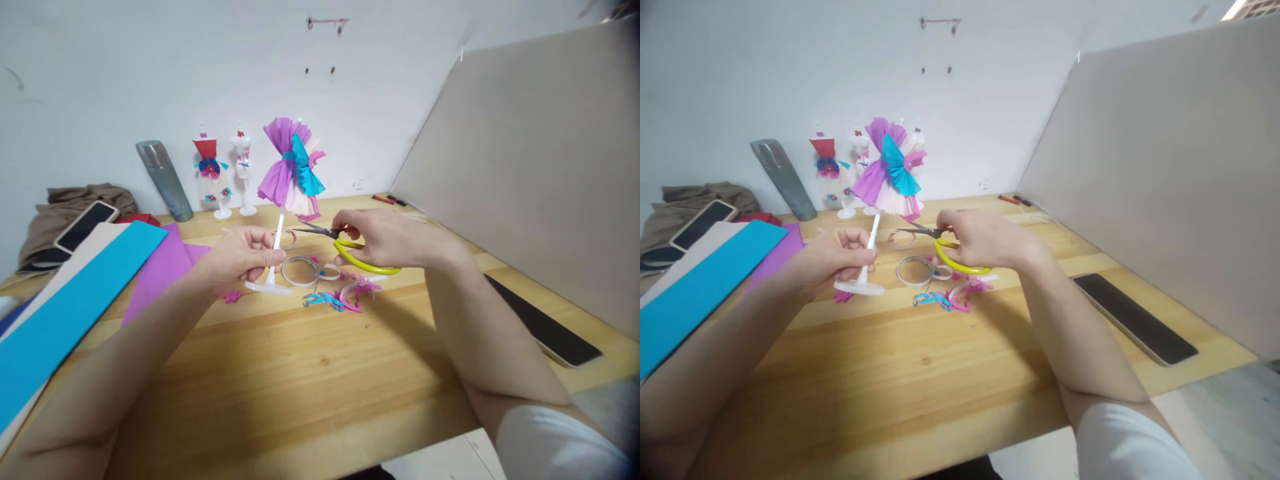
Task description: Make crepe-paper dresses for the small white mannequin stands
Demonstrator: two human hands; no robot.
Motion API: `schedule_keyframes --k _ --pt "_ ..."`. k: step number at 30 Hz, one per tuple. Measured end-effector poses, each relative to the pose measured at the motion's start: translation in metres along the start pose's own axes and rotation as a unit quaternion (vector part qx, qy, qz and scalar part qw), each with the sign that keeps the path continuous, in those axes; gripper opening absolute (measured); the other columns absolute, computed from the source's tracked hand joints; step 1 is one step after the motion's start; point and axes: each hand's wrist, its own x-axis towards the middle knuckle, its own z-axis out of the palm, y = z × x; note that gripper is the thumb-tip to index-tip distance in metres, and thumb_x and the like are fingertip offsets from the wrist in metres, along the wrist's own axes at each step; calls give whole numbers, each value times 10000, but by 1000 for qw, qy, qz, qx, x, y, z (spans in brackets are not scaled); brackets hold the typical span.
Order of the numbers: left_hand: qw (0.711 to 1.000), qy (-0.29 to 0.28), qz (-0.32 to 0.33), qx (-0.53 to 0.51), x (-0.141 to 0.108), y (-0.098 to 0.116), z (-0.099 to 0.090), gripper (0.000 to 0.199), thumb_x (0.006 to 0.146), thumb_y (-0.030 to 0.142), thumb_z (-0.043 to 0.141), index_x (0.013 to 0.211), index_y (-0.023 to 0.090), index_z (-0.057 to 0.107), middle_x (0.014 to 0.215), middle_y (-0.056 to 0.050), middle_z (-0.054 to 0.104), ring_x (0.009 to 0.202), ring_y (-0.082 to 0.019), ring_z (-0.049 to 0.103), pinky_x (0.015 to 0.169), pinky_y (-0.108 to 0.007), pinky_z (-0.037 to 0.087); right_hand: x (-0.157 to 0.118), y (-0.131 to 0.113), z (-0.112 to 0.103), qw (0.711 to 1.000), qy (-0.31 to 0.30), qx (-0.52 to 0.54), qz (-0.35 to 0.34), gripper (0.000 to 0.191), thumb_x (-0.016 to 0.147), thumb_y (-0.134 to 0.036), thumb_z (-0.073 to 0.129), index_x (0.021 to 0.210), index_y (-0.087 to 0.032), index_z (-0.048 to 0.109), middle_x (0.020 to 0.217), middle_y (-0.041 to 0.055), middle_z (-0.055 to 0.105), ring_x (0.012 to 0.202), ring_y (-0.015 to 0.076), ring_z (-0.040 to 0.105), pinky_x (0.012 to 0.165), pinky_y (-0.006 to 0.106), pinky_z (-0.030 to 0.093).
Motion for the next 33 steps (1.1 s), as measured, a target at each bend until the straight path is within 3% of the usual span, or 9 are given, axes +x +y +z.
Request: schedule_keyframes --k 11,21,33 --pt "1000 2 -6 -4 2 -2 0 274 672 251 793 652 175 531 490 53 560 326 -8 322 355 -143 228 -1 0 1 999 40 -21 1 363 866 -312 534 1170 -124 597 1055 138 706 908 246 644 726 310 431" --pt "1000 -2 -10 -3 2 -2 1 253 684 262 784 649 174 550 478 56 543 330 -14 323 352 -148 228 1 -5 3 998 55 32 -1 399 854 -383 563 1143 -109 593 1043 145 698 914 249 638 724 307 417" --pt "1000 -2 -14 0 1 0 2 264 694 259 784 631 178 541 400 79 453 327 -21 314 363 -146 231 2 -5 2 999 36 23 11 407 875 -381 528 1169 -115 619 1040 142 717 851 226 640 667 288 384"
